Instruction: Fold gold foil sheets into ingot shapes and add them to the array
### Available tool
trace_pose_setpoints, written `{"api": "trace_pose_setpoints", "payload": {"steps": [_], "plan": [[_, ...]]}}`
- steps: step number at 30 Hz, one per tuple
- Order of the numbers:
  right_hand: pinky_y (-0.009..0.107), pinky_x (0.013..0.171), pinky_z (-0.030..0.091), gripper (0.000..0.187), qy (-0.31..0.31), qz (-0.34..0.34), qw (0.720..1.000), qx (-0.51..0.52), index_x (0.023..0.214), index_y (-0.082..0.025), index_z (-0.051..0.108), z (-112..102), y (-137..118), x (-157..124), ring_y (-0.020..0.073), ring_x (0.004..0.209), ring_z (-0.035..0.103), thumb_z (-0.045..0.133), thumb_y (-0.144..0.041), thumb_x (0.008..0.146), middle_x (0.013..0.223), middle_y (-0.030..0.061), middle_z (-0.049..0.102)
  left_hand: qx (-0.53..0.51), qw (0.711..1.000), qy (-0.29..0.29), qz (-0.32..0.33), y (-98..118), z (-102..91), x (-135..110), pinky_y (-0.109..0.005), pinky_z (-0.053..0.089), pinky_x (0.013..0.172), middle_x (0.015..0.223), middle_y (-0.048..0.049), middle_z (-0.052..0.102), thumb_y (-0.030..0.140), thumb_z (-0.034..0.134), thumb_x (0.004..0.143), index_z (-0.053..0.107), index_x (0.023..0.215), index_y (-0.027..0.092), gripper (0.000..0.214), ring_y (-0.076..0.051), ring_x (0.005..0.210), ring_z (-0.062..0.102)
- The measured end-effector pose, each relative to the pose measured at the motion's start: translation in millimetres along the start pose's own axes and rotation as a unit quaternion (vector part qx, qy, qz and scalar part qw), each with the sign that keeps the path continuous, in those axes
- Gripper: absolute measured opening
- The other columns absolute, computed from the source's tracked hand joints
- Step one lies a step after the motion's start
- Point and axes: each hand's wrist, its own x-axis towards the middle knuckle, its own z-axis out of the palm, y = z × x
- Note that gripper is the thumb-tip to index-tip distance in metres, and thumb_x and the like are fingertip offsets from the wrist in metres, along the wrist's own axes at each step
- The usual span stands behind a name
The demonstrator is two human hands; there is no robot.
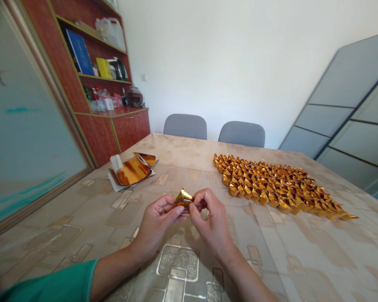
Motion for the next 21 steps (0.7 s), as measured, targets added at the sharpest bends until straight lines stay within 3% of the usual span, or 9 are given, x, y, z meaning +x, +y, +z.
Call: {"api": "trace_pose_setpoints", "payload": {"steps": [9,21], "plan": [[0.029,0.061,0.043,0.013,0.031,0.049,0.998,0.009,0.077,-0.023,0.045,10.2,0.2,-4.6,0.0162,0.069,0.054,0.051,-0.022,0.088,0.079,0.0005,0.056,0.039,0.999,0.009,0.03,1.6,2.4,-1.0,-0.026,0.057,0.062,0.069,-0.0004,0.07,0.031,0.079,0.066,0.065,0.071,0.014,0.023,-0.014,0.063,0.065],[0.028,0.059,0.04,0.015,0.035,0.005,0.998,-0.057,0.073,-0.022,0.05,6.7,-0.6,-3.3,0.0154,0.065,0.05,0.057,-0.021,0.086,0.072,-0.0008,0.054,0.062,0.997,0.017,0.046,-1.6,-0.1,-0.9,-0.026,0.057,0.064,0.07,-0.0006,0.07,0.031,0.078,0.068,0.067,0.072,0.015,0.019,-0.015,0.067,0.066]]}}
